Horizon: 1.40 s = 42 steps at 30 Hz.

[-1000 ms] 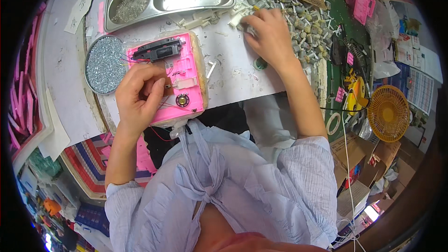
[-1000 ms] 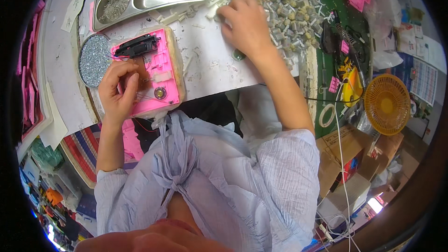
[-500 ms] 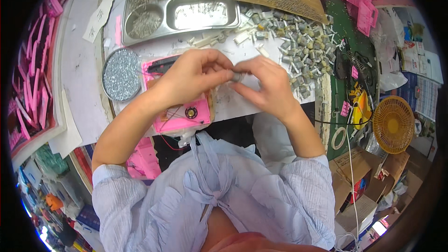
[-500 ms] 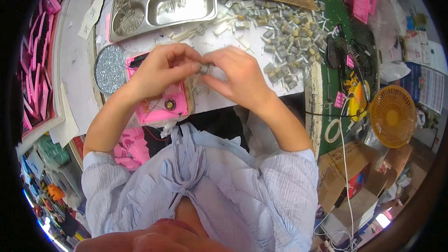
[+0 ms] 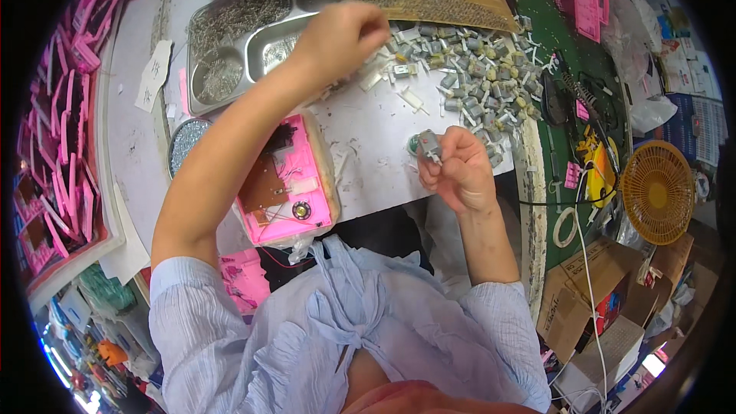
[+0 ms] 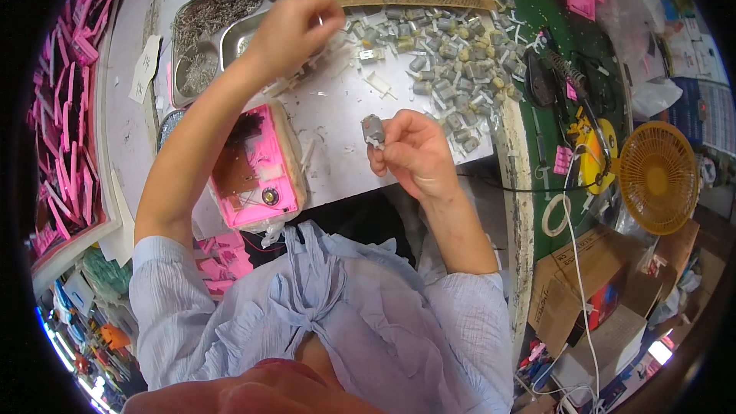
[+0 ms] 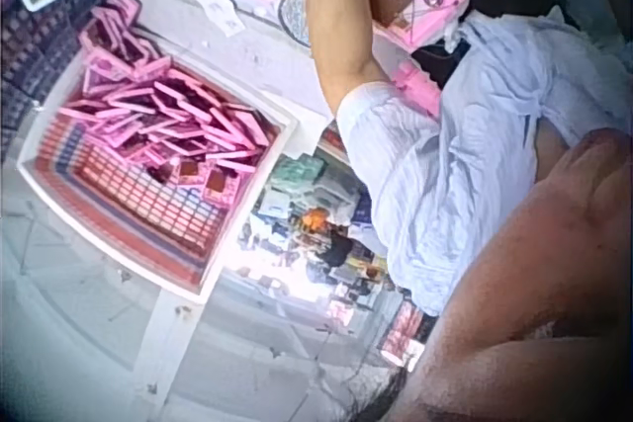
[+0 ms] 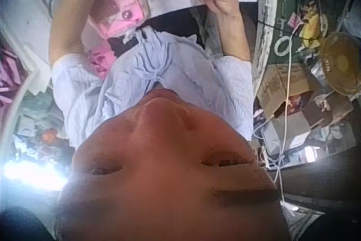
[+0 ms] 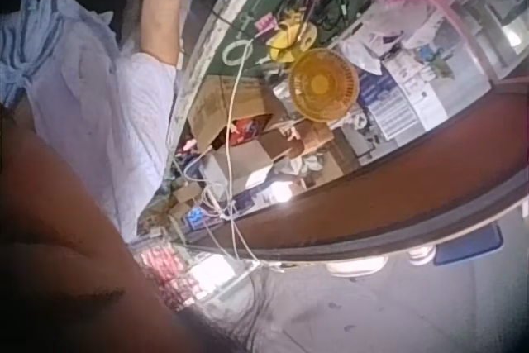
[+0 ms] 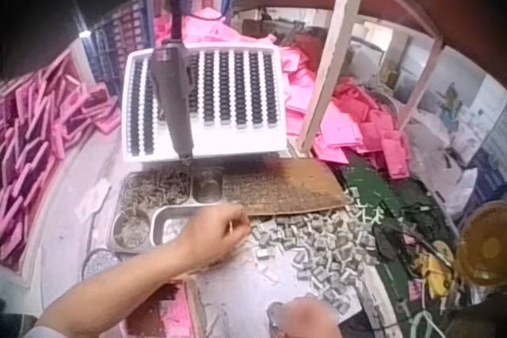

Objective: The recorder is soldering electronic components and using an electric screwdriver to assemble a pink plastic toy.

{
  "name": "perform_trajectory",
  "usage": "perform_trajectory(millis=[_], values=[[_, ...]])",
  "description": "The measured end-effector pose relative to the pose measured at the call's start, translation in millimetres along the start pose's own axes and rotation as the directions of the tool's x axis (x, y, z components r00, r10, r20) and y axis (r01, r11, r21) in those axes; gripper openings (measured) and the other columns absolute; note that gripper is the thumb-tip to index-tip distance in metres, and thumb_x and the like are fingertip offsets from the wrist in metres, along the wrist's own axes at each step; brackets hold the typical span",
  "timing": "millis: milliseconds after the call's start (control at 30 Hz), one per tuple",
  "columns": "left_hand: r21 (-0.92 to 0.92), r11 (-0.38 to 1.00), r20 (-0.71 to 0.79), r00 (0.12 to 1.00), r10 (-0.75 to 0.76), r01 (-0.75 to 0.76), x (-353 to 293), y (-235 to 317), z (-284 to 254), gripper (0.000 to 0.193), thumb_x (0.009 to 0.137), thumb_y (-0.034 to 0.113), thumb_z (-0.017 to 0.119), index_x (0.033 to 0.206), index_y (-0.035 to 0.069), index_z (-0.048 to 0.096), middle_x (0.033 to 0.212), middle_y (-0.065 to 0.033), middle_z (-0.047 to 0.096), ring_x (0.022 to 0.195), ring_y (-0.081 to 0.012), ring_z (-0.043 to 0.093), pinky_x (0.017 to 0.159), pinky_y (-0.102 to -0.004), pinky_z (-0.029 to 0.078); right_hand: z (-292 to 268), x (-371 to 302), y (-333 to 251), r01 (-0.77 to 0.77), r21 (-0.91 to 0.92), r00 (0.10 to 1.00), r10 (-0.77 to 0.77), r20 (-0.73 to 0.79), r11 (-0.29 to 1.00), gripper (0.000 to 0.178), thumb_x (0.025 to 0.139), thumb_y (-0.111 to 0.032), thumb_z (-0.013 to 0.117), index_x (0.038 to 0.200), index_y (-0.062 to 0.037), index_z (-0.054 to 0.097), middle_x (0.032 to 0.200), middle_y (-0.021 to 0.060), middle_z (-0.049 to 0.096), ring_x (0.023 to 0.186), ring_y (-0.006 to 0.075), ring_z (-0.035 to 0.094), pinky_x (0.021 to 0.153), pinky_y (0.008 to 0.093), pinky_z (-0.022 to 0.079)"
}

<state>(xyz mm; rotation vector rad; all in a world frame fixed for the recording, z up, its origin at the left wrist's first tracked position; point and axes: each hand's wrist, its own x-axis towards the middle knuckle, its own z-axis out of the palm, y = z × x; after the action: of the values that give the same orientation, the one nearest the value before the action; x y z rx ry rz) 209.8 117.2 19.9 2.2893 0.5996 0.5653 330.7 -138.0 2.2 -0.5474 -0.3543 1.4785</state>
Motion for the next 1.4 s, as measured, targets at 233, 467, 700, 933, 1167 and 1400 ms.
perform_trajectory(millis=[233,467,700,933,1167,1400], values=[[0.510,0.855,-0.041,0.995,-0.090,0.098,65,-3,28,0.024,0.086,0.029,0.071,0.091,0.007,0.076,0.093,-0.0168,0.074,0.087,-0.0371,0.071,0.080,-0.0475,0.056,-8,-12,-4,0.014,-0.134,0.999,-0.019,-0.036,0.991,0.016,0.086,0.004,0.074,0.090,-0.0010,0.059,0.082,0.0102,0.064,0.072,0.0199,0.066,0.064,0.0321,0.053],[0.578,0.801,0.036,0.975,-0.218,0.157,77,18,33,0.022,0.082,0.010,0.067,0.100,0.001,0.077,0.100,-0.0212,0.075,0.093,-0.0375,0.074,0.078,-0.0461,0.060,-9,-24,-16,0.064,-0.283,0.985,-0.106,-0.137,0.957,0.032,0.081,0.005,0.079,0.104,-0.0023,0.059,0.082,0.0069,0.065,0.070,0.0139,0.065,0.064,0.0260,0.055],[0.597,0.778,-0.078,0.979,-0.190,0.198,82,-5,47,0.016,0.077,0.011,0.067,0.084,0.000,0.077,0.089,-0.0233,0.074,0.087,-0.0400,0.074,0.076,-0.0481,0.061,-8,-28,-25,0.059,-0.404,0.978,-0.134,-0.159,0.913,0.060,0.079,0.007,0.080,0.132,-0.0009,0.053,0.088,0.0050,0.068,0.074,0.0098,0.064,0.063,0.0215,0.052],[0.589,0.793,-0.120,0.987,-0.104,0.155,81,-7,50,0.018,0.077,0.013,0.068,0.085,-0.001,0.076,0.090,-0.0233,0.074,0.086,-0.0396,0.074,0.077,-0.0479,0.060,0,-28,-29,0.049,-0.601,0.979,-0.158,-0.131,0.798,0.053,0.084,0.010,0.074,0.134,0.0039,0.059,0.093,0.0017,0.064,0.078,0.0060,0.057,0.068,0.0191,0.045],[0.102,0.994,-0.397,0.918,0.010,0.034,56,12,16,0.019,0.079,0.018,0.068,0.085,0.000,0.073,0.080,-0.0208,0.072,0.077,-0.0345,0.073,0.072,-0.0426,0.058,-16,-14,-24,-0.112,-0.985,0.962,-0.233,-0.141,0.132,0.041,0.091,-0.001,0.069,0.131,-0.0027,0.065,0.085,0.0020,0.062,0.072,0.0074,0.055,0.066,0.0231,0.046],[-0.231,0.947,-0.075,0.967,-0.245,0.222,-30,55,-30,0.015,0.086,0.015,0.068,0.098,0.010,0.076,0.089,-0.0081,0.078,0.072,-0.0300,0.073,0.069,-0.0376,0.058,-9,3,-22,-0.117,-0.976,0.990,-0.102,-0.100,-0.182,0.037,0.083,-0.007,0.067,0.120,-0.0041,0.069,0.085,0.0152,0.068,0.074,0.0308,0.066,0.072,0.0400,0.053]])
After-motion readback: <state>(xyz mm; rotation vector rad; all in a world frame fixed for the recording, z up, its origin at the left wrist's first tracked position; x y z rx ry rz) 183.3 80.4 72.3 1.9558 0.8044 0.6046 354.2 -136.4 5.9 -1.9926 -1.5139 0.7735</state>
